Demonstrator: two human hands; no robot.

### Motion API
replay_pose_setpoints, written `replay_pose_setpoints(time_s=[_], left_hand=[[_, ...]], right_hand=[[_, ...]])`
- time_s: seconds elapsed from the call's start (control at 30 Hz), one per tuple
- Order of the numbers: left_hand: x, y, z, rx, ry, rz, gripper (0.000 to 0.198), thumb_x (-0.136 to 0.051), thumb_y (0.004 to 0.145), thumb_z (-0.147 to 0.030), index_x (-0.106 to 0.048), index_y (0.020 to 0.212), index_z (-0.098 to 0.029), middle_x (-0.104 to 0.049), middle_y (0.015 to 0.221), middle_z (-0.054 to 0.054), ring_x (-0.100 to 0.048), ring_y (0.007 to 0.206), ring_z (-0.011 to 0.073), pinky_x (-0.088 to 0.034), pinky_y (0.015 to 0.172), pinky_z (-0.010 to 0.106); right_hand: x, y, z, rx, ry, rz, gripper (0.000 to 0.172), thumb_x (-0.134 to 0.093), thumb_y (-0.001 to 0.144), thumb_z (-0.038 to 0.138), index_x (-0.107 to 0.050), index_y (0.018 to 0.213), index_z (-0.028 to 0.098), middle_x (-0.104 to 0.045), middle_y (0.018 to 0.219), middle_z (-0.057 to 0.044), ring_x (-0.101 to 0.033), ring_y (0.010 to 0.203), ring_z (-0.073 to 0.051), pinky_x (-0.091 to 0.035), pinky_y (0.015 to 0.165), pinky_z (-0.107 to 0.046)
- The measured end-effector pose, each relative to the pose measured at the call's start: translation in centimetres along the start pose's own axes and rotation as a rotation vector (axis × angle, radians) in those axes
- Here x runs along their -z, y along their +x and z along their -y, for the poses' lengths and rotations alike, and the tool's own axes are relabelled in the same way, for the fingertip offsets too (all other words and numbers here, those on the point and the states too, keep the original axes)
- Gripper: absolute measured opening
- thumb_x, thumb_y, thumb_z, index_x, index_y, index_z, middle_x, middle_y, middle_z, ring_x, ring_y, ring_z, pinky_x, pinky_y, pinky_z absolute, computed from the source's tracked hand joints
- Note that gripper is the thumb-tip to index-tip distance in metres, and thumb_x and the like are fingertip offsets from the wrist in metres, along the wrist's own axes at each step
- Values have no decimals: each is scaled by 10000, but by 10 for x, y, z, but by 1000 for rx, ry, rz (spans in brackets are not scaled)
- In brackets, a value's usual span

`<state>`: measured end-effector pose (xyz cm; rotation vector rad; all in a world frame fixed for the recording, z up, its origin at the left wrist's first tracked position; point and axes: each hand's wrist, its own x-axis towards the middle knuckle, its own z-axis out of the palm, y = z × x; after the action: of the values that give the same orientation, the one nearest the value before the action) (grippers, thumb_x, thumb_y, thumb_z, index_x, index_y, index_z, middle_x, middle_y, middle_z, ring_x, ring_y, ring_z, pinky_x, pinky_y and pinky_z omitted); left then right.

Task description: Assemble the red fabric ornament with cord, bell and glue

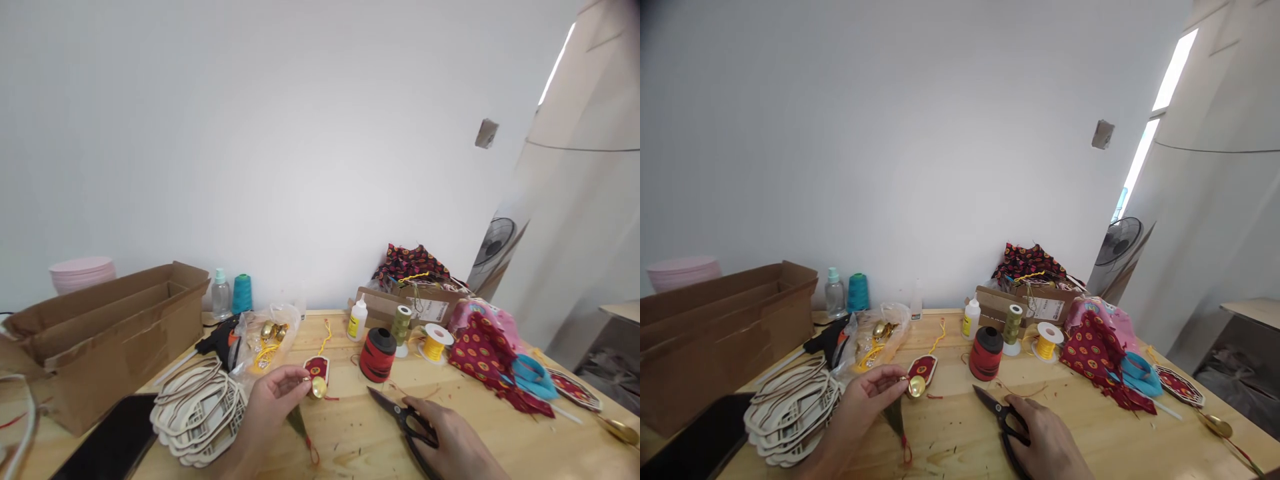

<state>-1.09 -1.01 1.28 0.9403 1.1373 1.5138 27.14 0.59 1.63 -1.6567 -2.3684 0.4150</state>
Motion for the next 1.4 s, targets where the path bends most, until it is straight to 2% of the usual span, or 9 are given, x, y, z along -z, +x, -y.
replay_pose_setpoints(time_s=[0.13, 0.27, 0.43, 0.6, 0.7, 0.77, 0.87, 1.03, 1.4], left_hand=[[2, 0, 1, -22, 34, 1, 158, -743, 493, -209, -667, 626, -169, -694, 602, -23, -610, 580, 107, -475, 562, 161], [2, 0, 1, -53, 102, -8, 162, -731, 511, -225, -662, 645, -165, -695, 626, -11, -618, 600, 123, -484, 573, 175], [3, -1, 1, -165, 272, 10, 137, -680, 578, -253, -649, 680, -167, -702, 689, 15, -639, 663, 164, -516, 627, 227], [4, -10, -5, -537, 671, -7, 140, -602, 682, -231, -655, 808, -201, -699, 805, 39, -638, 756, 175, -518, 713, 268], [0, -22, -10, -886, 812, 78, 310, -616, 669, -164, -620, 969, -243, -679, 943, 43, -618, 856, 172, -498, 764, 249], [-3, -27, -12, -986, 756, 61, 314, -600, 682, -154, -614, 980, -252, -660, 986, 44, -597, 903, 178, -475, 799, 257], [-3, -26, -14, -717, 644, -45, 102, -574, 714, -255, -654, 760, -211, -673, 803, 41, -607, 789, 190, -481, 732, 267], [-4, -12, -9, -34, 326, 149, 423, -461, 739, -506, -683, 685, -149, -680, 634, 54, -613, 637, 204, -500, 653, 308], [-15, -10, 5, 120, -46, 218, 340, -551, 709, -459, -670, 735, -142, -664, 617, 15, -612, 643, 167, -484, 691, 297]], right_hand=[[12, -4, -6, 17, -105, -29, 408, -476, 657, 155, -582, 1051, 159, -636, 939, -112, -584, 869, -241, -449, 753, -319], [3, 2, 28, 154, 60, -140, 333, -501, 732, 266, -569, 1055, 225, -599, 1016, -78, -558, 913, -217, -436, 796, -313], [-35, 37, 93, 378, 334, -222, 675, -677, 575, 187, -427, 1201, 209, -495, 1183, -89, -542, 929, -197, -464, 732, -258], [-42, 68, 124, 523, 390, -247, 167, -614, 669, 190, -616, 833, 220, -625, 783, -11, -568, 686, -149, -443, 599, -228], [-44, 75, 122, 572, 576, -331, 198, -580, 667, 119, -610, 844, 203, -609, 810, -23, -556, 686, -131, -440, 563, -200], [-47, 77, 118, 543, 748, -388, 247, -581, 655, 98, -599, 879, 202, -590, 849, -35, -557, 733, -134, -452, 554, -189], [-49, 77, 113, 457, 833, -491, 270, -634, 627, 106, -607, 875, 208, -569, 847, -39, -546, 773, -156, -462, 598, -223], [-51, 73, 110, 491, 729, -559, 272, -600, 647, 85, -605, 887, 211, -530, 729, -8, -493, 626, -127, -423, 581, -237], [-48, 66, 116, 673, 314, -489, 399, -375, 668, 17, -591, 937, 217, -513, 705, -23, -459, 625, -133, -360, 517, -213]])
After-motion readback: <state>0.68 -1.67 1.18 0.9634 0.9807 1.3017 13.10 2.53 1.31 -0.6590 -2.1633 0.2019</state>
